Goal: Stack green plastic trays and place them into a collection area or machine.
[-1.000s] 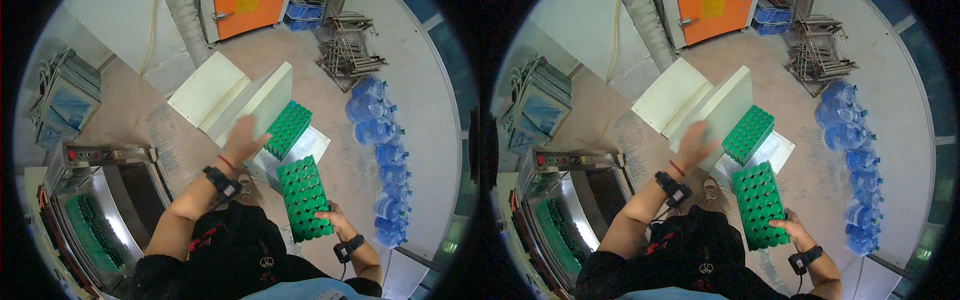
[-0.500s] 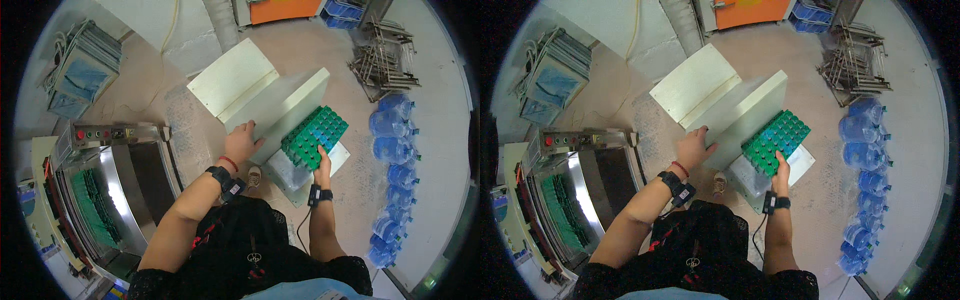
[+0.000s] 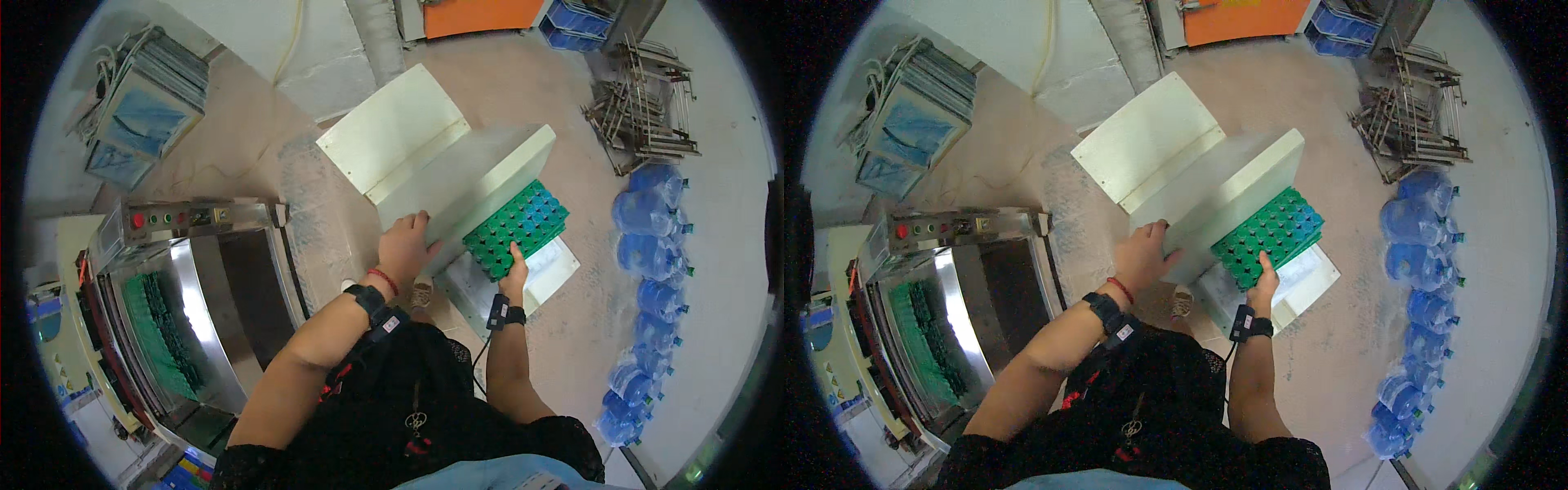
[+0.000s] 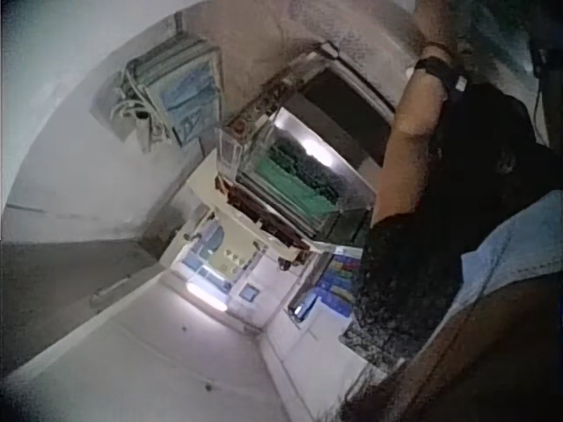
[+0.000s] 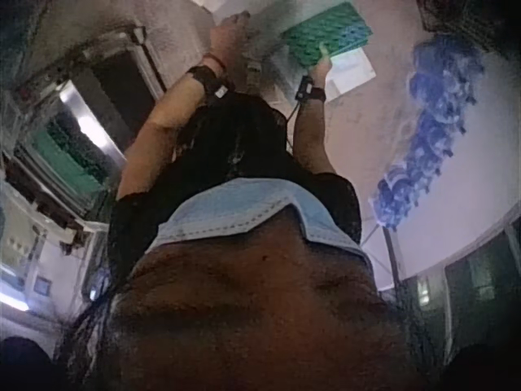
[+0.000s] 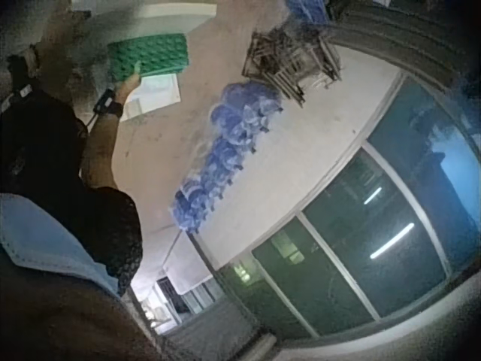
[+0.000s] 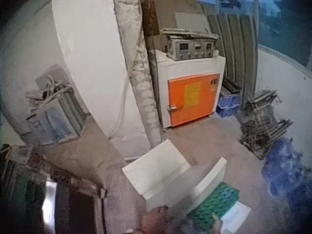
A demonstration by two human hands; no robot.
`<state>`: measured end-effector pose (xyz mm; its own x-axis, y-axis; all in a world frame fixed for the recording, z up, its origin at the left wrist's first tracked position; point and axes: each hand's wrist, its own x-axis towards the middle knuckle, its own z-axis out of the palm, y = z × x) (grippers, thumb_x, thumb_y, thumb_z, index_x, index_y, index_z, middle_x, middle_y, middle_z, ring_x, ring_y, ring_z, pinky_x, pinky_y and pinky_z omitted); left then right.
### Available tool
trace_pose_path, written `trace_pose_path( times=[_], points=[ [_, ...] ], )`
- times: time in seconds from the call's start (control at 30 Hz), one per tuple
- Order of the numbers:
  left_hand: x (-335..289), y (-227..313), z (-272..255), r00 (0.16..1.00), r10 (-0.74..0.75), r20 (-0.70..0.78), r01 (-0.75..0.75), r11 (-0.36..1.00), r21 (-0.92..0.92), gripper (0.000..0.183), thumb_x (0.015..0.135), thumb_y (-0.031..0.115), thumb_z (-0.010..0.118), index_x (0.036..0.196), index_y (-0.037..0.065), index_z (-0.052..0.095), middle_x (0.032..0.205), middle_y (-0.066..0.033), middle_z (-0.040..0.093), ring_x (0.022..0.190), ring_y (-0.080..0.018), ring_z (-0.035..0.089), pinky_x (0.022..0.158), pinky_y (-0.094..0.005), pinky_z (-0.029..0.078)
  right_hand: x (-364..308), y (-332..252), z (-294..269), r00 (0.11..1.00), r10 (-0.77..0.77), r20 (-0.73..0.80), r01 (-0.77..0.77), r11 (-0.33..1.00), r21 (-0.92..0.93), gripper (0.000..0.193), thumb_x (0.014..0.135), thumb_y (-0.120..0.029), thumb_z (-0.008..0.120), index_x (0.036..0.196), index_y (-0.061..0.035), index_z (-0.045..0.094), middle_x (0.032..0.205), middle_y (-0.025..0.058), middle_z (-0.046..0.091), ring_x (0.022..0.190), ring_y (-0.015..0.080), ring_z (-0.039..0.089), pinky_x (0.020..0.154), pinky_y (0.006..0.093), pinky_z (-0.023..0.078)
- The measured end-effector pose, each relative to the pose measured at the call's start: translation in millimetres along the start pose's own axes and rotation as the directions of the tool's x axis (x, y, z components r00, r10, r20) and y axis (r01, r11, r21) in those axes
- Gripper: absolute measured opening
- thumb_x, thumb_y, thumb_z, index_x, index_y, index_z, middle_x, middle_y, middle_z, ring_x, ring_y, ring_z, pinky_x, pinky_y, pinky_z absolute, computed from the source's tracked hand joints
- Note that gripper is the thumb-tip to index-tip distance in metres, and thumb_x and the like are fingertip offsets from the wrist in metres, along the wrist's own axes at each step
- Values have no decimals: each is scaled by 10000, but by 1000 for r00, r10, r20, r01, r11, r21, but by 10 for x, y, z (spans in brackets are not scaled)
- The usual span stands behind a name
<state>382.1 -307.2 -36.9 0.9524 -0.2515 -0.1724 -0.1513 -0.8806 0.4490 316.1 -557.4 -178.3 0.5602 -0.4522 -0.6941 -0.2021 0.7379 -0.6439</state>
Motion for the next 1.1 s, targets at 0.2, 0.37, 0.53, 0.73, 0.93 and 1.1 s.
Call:
trace_pose_path(
  times=[0.2, 0.37, 0.53, 0.73, 0.93, 1.1],
  points=[
    [-28, -3, -15, 998, 29, -49, -31, 998, -47, 516, 758, 374, 658, 1127, 55, 489, 1008, -129, 586, 920, -293, 583, 723, -389, 503, -14, -209, 67, 988, 29, 151, -40, 997, 70, 350, 822, -209, 642, 1069, 22, 551, 1034, 120, 609, 857, 253, 618, 749, 368, 514],
    [-4, -23, 66, 995, 44, -90, -42, 999, 23, 512, 735, 385, 670, 1091, 59, 498, 969, -108, 584, 877, -270, 590, 671, -374, 514, 203, -90, -54, 1000, 5, 19, -3, 993, -122, 405, 798, -182, 671, 1118, 24, 532, 1041, 110, 611, 897, 250, 611, 817, 371, 495],
    [-18, -17, 83, 997, 22, -72, -22, 1000, 4, 509, 739, 385, 667, 1092, 55, 504, 992, -114, 585, 895, -279, 584, 684, -375, 514, 266, -52, -125, 1000, 11, -14, -13, 985, -175, 452, 757, -170, 716, 1111, 43, 534, 1046, 110, 605, 903, 245, 607, 794, 370, 504],
    [19, 49, 26, 1000, -20, 21, 22, 998, -62, 567, 768, 391, 651, 1172, 35, 476, 1096, -141, 570, 1005, -315, 550, 786, -415, 476, 256, -30, -151, 999, -36, -39, 24, 963, -268, 605, 717, -260, 751, 1160, 57, 488, 1037, 139, 586, 896, 269, 598, 783, 376, 500],
    [36, 27, 47, 999, -40, 11, 40, 999, -16, 590, 760, 415, 659, 1174, 35, 478, 1061, -146, 587, 944, -317, 586, 745, -405, 491, 127, -602, -246, 996, -13, -91, -74, 471, -879, 831, 712, -511, 704, 1199, 117, 462, 1056, 201, 596, 959, 309, 591, 811, 370, 482],
    [21, 21, 59, 997, -3, -74, 5, 1000, 31, 582, 740, 409, 676, 1152, 39, 495, 1019, -158, 598, 894, -317, 602, 707, -396, 501, 429, -1140, -845, 990, -86, -111, -31, 638, -770, 1043, 733, -673, 571, 1300, 162, 308, 1316, 288, 406, 1256, 343, 382, 970, 441, 362]
  ],
)
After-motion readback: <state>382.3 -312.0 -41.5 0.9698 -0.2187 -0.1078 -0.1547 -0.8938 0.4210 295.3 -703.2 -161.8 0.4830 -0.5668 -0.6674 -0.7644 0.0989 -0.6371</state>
